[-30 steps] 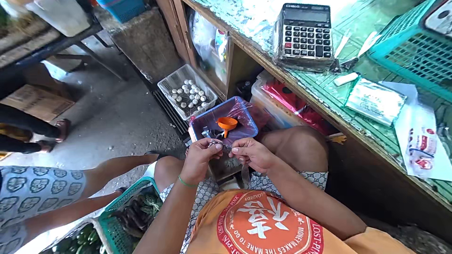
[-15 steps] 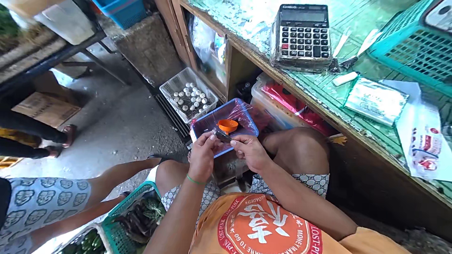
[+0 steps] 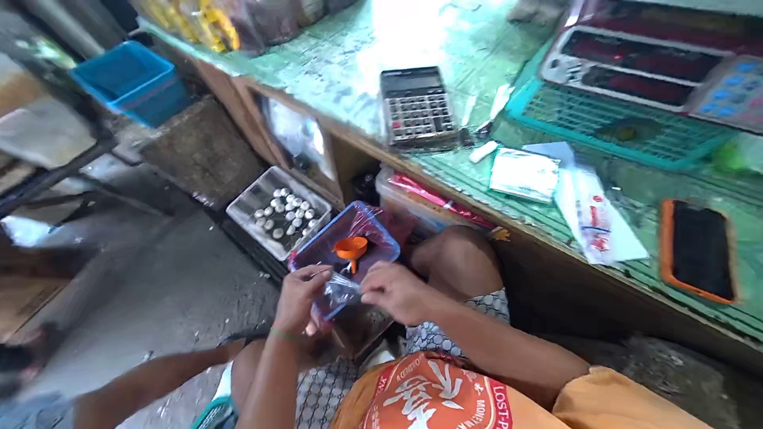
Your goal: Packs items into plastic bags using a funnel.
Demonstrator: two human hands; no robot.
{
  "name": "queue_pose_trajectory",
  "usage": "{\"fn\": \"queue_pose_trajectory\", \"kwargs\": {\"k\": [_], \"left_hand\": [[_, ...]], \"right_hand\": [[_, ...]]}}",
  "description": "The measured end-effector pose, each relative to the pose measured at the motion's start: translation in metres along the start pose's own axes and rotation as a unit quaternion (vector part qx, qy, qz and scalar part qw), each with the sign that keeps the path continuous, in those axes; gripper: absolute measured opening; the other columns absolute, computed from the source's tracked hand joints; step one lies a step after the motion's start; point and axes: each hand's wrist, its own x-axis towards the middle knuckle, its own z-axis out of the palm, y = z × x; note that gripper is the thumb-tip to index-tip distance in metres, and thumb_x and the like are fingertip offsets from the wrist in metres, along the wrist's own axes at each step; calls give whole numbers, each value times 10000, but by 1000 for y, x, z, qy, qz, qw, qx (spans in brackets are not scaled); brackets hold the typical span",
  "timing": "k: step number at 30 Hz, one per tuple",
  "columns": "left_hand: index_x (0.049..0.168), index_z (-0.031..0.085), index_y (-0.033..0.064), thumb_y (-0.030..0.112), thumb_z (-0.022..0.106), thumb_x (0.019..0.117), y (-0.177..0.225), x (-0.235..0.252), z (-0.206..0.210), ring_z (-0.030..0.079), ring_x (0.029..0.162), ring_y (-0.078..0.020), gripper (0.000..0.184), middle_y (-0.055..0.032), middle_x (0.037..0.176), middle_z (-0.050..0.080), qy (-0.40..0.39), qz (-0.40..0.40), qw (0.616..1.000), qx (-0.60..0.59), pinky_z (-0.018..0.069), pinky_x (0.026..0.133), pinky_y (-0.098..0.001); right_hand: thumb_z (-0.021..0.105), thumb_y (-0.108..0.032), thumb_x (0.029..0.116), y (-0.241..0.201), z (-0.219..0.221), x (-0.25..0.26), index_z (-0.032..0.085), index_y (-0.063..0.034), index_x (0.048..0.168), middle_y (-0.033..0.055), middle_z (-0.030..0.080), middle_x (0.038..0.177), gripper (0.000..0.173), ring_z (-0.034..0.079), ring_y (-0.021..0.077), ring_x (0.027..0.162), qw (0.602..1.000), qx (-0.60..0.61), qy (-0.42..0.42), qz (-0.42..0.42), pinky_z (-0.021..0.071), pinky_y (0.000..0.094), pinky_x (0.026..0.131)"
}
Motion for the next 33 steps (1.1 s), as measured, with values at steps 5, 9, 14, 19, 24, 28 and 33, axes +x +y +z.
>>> {"fn": "queue_pose_trajectory", "kwargs": {"k": [5,9,14,19,24,28,33], "left_hand": [[930,790,90,99,750,866,16,-24,75,716,855,-71,76,-1,924,749,4,190,949,253,626,800,-295],[908,776,42,78,734,832,-11,-30,81,680,821,-34,94,-5,873,720,89,249,947,184,588,758,-205],[862,766,40,141,727,829,-31,-25,75,686,897,-59,113,-36,907,726,129,319,903,256,576,835,-218],[867,770,72,282,735,841,-29,-16,64,678,1016,-248,215,-90,979,732,153,306,882,324,521,949,-447],[836,746,53,289,654,833,-32,-12,67,693,1016,-312,254,-121,953,732,212,338,830,390,440,1060,-564],[715,700,86,302,627,784,-26,-1,68,662,1000,-334,238,-107,899,716,220,317,834,394,421,1009,-584],[719,683,64,218,670,747,-8,-4,54,634,955,-322,158,-123,916,681,132,225,901,346,491,856,-543]], "right_hand": [[556,-154,1025,20,7,21,718,20,1043,168,699,1025,239,662,277,1000,975,61,42,210,521,499,926],[537,-137,1059,14,8,6,630,18,1090,90,682,1036,183,652,159,934,828,478,139,259,548,372,867],[485,-137,1046,4,21,-9,624,-47,1329,83,612,1393,329,581,197,1249,771,600,93,194,479,431,1052],[515,-159,1040,2,37,-8,538,-88,1459,86,530,1464,425,525,199,1297,786,582,88,191,447,442,1069],[521,-145,1045,-12,40,-7,470,-56,1518,106,498,1517,485,496,194,1349,816,537,91,191,414,416,1112],[557,-96,1029,-6,41,6,601,34,1371,155,603,1395,369,569,188,1282,871,445,134,160,443,381,1115],[650,-67,981,-8,22,11,698,45,1182,130,700,1150,235,660,143,1029,894,390,147,163,540,337,954]]}}
